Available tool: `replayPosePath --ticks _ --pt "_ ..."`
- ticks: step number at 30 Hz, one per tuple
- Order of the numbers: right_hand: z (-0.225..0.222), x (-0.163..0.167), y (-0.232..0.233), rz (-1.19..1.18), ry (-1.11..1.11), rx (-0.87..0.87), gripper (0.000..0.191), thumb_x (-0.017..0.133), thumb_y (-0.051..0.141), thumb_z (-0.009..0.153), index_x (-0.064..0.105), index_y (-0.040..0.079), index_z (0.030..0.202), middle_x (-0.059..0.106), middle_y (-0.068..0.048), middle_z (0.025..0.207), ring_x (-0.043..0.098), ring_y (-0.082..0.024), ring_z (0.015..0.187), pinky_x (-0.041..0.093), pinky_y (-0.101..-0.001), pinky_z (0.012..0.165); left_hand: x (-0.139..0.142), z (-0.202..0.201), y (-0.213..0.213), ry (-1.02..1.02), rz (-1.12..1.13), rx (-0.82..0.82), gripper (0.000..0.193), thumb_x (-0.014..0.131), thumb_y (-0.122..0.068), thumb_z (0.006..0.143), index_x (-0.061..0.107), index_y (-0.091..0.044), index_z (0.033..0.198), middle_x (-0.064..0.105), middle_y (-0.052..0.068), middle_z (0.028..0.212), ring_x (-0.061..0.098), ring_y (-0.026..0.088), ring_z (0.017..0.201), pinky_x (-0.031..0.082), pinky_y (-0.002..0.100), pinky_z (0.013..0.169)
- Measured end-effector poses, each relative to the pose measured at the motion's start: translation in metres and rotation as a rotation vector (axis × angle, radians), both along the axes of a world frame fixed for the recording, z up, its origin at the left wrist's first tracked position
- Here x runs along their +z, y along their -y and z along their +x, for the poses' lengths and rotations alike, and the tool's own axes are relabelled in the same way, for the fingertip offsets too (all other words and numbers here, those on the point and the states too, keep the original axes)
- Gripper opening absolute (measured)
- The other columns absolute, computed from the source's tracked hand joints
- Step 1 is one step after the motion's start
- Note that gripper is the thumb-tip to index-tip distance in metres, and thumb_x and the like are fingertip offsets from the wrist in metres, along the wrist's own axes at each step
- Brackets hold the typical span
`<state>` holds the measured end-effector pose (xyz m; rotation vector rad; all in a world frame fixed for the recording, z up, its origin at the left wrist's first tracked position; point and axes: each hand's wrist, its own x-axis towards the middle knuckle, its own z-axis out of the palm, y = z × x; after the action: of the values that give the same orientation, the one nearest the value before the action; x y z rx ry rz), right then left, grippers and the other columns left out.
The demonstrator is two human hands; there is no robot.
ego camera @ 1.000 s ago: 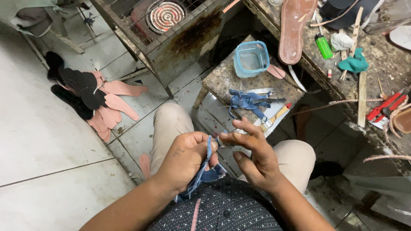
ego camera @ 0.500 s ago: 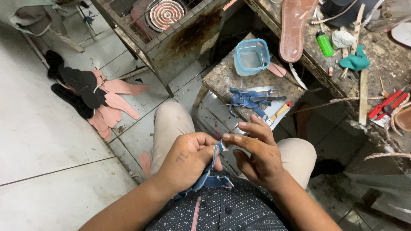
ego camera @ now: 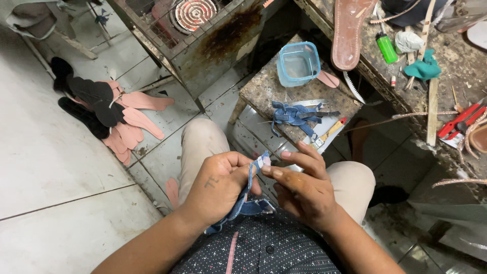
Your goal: The person sits and assembles a sandal: they align blue woven straps onto a pink insole, press the sole and straps together, and adjust the strap ends. They then dip a brush in a water container, apply liquid to a small metal strip, and trim or smooth the strip with a blade.
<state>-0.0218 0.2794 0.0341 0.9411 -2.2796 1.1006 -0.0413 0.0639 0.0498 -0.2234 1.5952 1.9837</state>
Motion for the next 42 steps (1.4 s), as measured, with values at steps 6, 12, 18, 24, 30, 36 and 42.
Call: replayPosePath --ticks 6,12,18,24,30,36,42 --pt "0.001 0.005 0.001 0.103 -0.101 -0.056 0.037 0.076 0.001 0.086 0.064 0.009 0.120 0.074 -0.003 0.122 0.061 -0.028 0.125 0.038 -0.0522 0.119 0.001 0.000 -0.002 0.034 -0.019 0.020 0.018 0.061 -0.011 0.097 0.069 0.004 0.091 0.072 0.008 0.069 0.061 0.009 0.056 0.048 0.022 0.052" --pt "0.003 0.003 0.000 0.118 -0.105 -0.067 0.040 0.075 0.002 0.089 0.061 0.010 0.125 0.073 -0.002 0.125 0.058 -0.025 0.131 0.034 -0.0513 0.123 0.001 0.000 -0.003 0.039 0.012 0.036 0.017 0.061 -0.009 0.097 0.069 0.006 0.094 0.072 0.008 0.070 0.061 0.009 0.055 0.048 0.022 0.051" --pt "-0.003 -0.001 -0.001 0.173 0.050 -0.069 0.063 0.068 -0.002 0.084 0.047 0.003 0.143 0.067 -0.009 0.137 0.048 -0.035 0.145 0.029 -0.0557 0.125 0.000 0.003 -0.001 0.014 0.070 0.006 0.021 0.061 -0.010 0.097 0.071 0.004 0.107 0.072 0.007 0.071 0.061 0.008 0.056 0.048 0.021 0.053" --pt "0.000 -0.003 0.000 0.130 0.123 -0.089 0.082 0.067 -0.002 0.086 0.025 -0.001 0.156 0.061 -0.014 0.146 0.040 -0.036 0.152 0.025 -0.0574 0.127 -0.004 0.005 -0.003 -0.030 0.092 0.029 0.021 0.061 -0.012 0.099 0.070 0.007 0.106 0.073 0.008 0.076 0.065 0.008 0.063 0.052 0.022 0.058" --pt "0.009 -0.010 0.005 0.159 0.092 -0.009 0.080 0.063 0.001 0.084 0.027 -0.002 0.155 0.059 -0.012 0.148 0.040 -0.036 0.151 0.025 -0.0592 0.127 -0.003 0.003 -0.007 -0.031 0.079 0.105 0.026 0.057 -0.018 0.103 0.068 0.005 0.104 0.071 0.007 0.077 0.060 0.009 0.060 0.049 0.023 0.055" --pt "0.006 -0.014 0.008 0.187 0.046 -0.089 0.071 0.064 0.000 0.093 0.030 -0.002 0.155 0.060 -0.009 0.149 0.041 -0.033 0.151 0.026 -0.0592 0.127 -0.002 0.004 -0.006 -0.056 0.085 0.098 0.023 0.057 -0.017 0.102 0.066 0.004 0.104 0.072 0.007 0.077 0.059 0.008 0.061 0.048 0.023 0.055" --pt "0.003 -0.013 0.009 0.228 -0.038 -0.133 0.069 0.061 -0.003 0.092 0.032 0.002 0.154 0.063 -0.006 0.145 0.043 -0.029 0.151 0.024 -0.0588 0.128 -0.008 0.004 -0.007 -0.069 0.006 0.006 0.023 0.055 -0.014 0.100 0.069 0.003 0.108 0.073 0.005 0.078 0.060 0.006 0.062 0.049 0.021 0.056"
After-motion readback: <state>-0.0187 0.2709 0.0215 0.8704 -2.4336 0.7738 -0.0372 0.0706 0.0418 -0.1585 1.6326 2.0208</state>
